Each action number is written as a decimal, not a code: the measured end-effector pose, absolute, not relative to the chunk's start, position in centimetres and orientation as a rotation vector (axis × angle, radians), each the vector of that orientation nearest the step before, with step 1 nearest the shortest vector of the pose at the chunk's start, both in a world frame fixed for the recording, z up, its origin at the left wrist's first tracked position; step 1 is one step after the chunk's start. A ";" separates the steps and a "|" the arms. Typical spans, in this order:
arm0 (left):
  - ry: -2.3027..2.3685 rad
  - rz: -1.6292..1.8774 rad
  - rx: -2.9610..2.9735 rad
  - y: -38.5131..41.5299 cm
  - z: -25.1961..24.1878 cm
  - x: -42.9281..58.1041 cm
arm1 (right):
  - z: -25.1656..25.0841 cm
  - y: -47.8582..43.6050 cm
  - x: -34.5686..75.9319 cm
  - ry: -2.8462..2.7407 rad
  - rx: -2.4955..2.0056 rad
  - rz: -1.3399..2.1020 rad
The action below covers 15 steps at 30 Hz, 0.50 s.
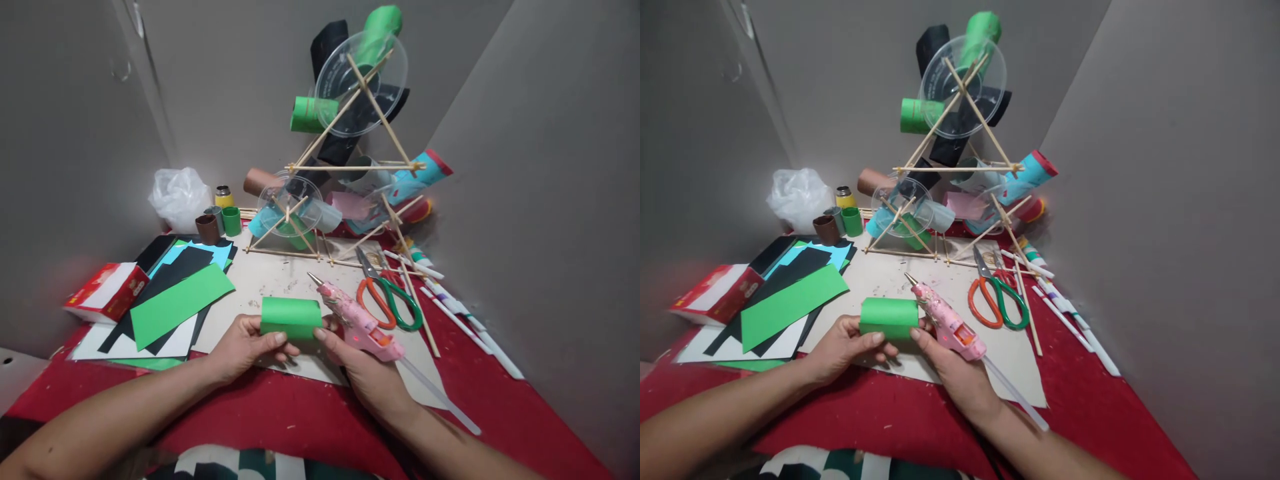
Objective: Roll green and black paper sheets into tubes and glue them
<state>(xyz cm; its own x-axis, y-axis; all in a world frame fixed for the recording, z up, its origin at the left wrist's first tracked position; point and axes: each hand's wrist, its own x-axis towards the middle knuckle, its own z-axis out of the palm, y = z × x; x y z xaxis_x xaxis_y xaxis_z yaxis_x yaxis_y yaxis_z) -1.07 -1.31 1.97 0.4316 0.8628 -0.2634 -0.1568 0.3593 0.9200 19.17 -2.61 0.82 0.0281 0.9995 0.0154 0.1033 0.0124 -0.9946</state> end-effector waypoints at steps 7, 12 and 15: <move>0.864 0.829 0.936 -1.7 2.0 -0.9 | 1.3 -2.9 19.2 -1.302 -1.284 1.117; 0.874 0.837 0.986 -2.0 2.0 -1.1 | 0.9 -2.9 19.4 -1.303 -1.341 1.042; 0.866 0.831 1.041 -2.0 1.9 -1.3 | 0.8 -2.7 19.5 -1.265 -1.392 1.043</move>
